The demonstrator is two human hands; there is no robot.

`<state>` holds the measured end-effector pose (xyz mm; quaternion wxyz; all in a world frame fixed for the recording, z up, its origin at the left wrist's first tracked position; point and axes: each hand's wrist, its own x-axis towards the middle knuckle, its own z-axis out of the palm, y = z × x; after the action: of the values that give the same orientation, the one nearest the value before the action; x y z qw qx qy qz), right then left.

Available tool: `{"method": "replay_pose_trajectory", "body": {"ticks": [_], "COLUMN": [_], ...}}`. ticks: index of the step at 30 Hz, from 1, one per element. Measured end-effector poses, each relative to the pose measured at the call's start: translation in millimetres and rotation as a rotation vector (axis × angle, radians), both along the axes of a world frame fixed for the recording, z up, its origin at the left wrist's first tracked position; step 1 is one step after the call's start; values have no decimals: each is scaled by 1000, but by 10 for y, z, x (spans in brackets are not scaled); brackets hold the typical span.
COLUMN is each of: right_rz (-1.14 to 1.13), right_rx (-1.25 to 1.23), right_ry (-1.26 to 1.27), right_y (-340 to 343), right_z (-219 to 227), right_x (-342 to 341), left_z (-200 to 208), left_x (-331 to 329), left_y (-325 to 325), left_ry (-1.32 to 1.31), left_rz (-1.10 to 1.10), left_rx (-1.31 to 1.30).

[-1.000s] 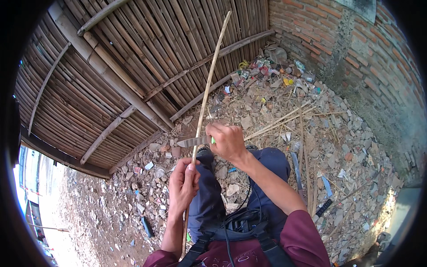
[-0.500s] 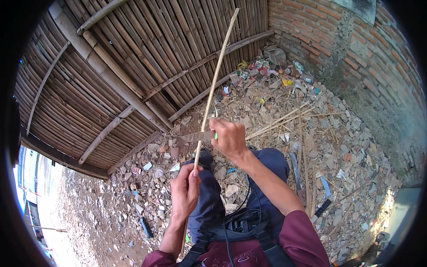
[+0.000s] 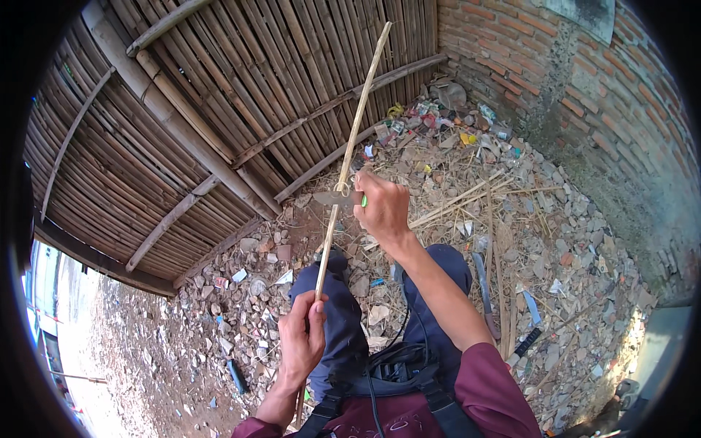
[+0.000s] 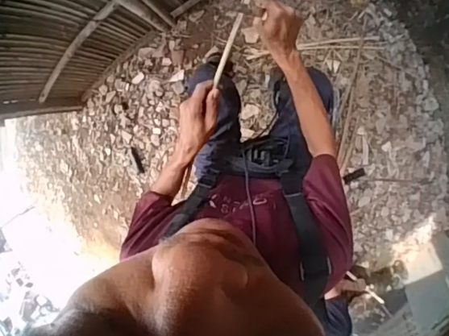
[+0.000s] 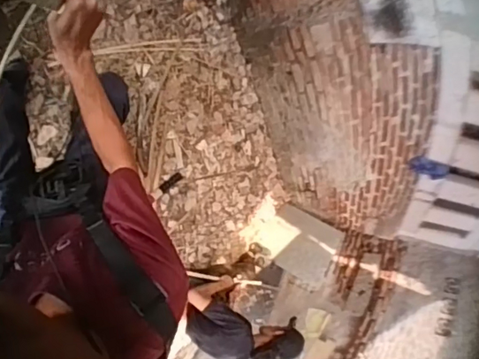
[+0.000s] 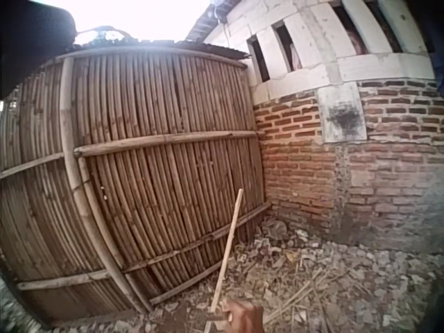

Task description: The person whittles a long bamboo stick using a small handheld knife, shaving off thin layers of the outer bark.

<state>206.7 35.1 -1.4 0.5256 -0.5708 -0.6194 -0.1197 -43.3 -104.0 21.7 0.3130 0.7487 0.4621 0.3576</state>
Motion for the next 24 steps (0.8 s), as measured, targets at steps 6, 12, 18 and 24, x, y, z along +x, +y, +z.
{"method": "replay_pose_trajectory", "body": {"ticks": [6, 12, 18, 24], "right_rz": [-235, 121, 253, 229], "right_rx": [-18, -136, -234, -216], "right_ry": [221, 725, 252, 27], "right_y": [365, 285, -418, -588], "right_z": [104, 11, 55, 1], "right_x": [660, 844, -10, -463], "left_z": [-171, -350, -123, 80], "left_x": [-214, -431, -386, -62], "left_y": [-358, -278, 163, 276], "left_ry": [30, -180, -564, -449], "left_rz": [-71, -76, -94, -146], "left_rx": [-86, -328, -679, -542]}}
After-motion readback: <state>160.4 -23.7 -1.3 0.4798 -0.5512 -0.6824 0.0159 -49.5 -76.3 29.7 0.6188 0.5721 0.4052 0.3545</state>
